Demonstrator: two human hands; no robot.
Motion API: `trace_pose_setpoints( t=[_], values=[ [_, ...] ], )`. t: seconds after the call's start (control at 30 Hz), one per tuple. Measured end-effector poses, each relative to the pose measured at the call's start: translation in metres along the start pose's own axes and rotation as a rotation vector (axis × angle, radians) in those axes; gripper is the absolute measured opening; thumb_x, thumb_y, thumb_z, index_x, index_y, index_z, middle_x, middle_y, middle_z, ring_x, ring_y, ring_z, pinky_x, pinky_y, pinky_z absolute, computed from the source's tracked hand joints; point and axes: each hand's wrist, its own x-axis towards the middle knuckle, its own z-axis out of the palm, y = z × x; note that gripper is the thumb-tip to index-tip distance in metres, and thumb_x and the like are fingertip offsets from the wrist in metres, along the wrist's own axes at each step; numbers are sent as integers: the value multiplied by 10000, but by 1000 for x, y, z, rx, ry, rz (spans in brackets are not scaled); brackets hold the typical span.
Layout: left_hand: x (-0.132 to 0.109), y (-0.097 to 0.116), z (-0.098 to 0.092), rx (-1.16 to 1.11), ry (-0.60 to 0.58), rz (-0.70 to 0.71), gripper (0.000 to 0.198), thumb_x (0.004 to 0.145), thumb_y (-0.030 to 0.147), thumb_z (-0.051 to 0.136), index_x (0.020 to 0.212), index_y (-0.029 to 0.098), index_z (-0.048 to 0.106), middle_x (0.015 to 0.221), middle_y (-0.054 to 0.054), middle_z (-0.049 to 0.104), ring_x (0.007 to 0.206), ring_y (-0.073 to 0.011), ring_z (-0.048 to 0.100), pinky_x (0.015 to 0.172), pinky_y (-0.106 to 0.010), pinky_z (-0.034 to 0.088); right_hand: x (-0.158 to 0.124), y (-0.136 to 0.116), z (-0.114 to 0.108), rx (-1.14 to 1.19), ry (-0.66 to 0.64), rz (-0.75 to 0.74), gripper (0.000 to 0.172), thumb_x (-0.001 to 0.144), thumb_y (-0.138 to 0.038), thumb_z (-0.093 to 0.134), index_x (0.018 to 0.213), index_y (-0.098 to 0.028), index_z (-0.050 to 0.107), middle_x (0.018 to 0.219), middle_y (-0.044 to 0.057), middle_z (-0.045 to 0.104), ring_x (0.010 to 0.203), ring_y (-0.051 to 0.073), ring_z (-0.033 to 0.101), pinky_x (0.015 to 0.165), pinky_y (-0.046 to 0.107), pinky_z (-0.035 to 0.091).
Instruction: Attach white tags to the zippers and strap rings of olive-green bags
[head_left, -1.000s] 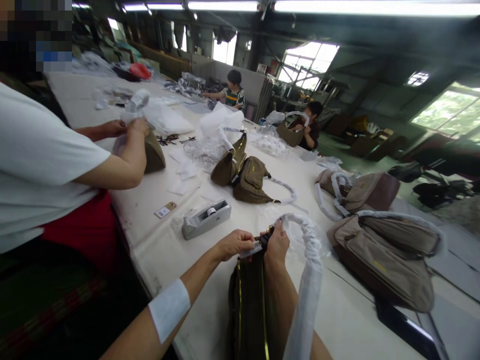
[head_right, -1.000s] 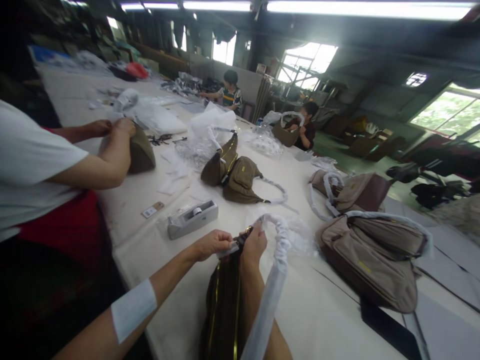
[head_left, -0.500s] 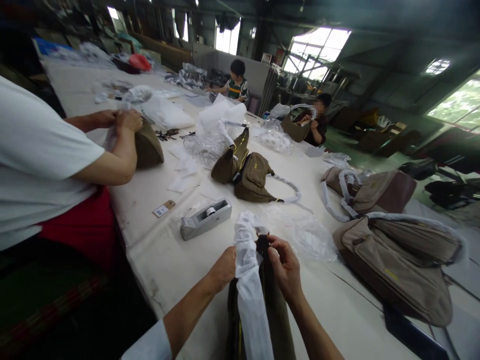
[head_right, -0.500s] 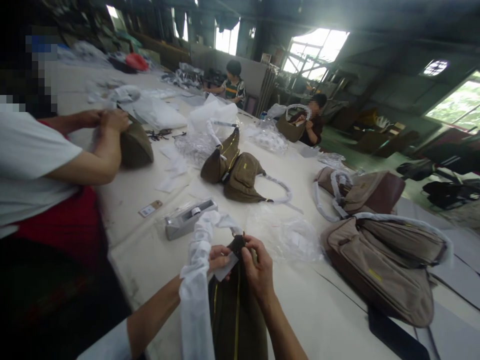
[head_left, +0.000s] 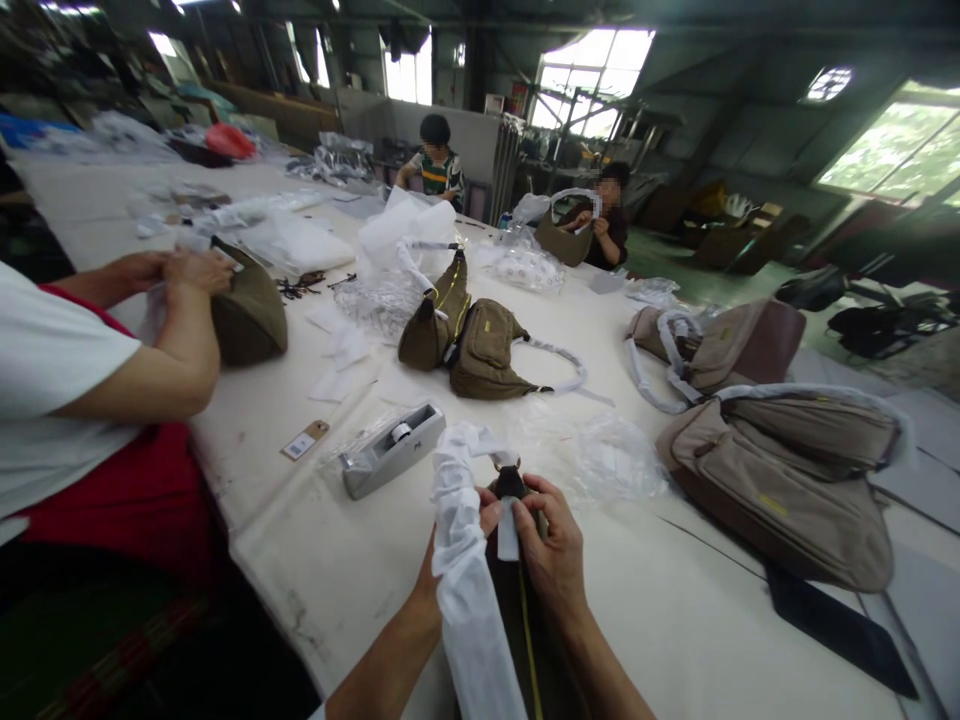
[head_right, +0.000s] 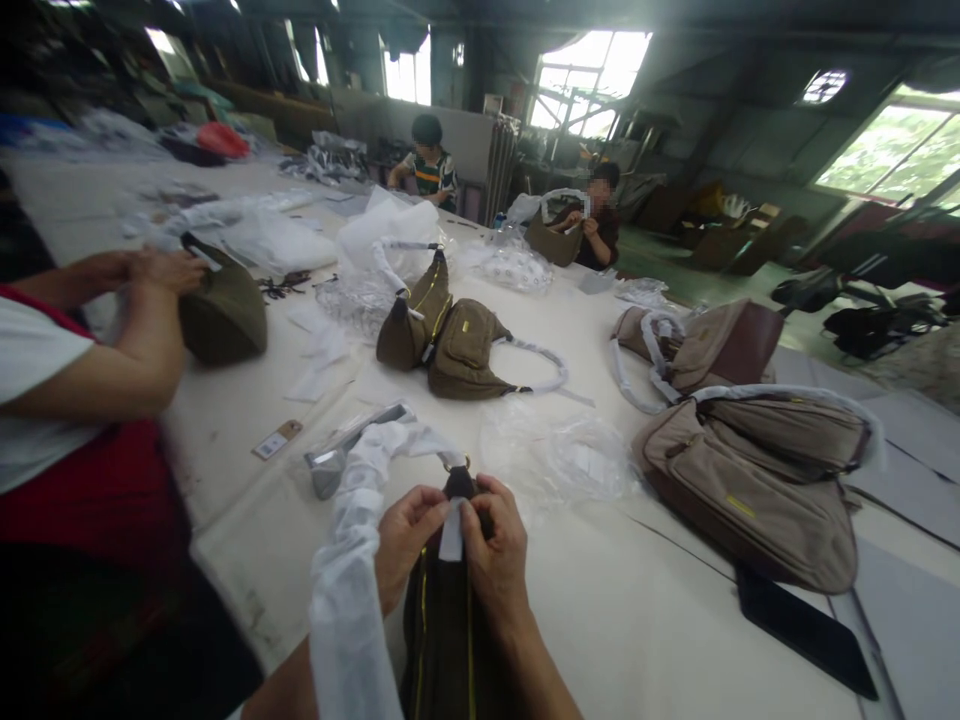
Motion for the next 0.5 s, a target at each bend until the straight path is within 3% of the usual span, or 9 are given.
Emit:
trace_pose_setpoints(
  t=[0.17,0.5],
  values=[
    [-9,13,10,-39,-24,-104,335,626,428,717,687,136,564,593,13,568,542,-114,526,536,-232,429,1,6,4,-49,0,-101,91,860,-219,499,819,-209,579,1053,78,560,1017,204,522,869,354,427],
    [-10,7,18,-95,121,34,224,633,327,682,650,170,522,606,41,540,557,-89,472,538,-195,403,6,8,1,45,-91,-159,106,824,-190,549,923,-227,539,1073,71,556,1035,211,519,887,383,440]
  ],
)
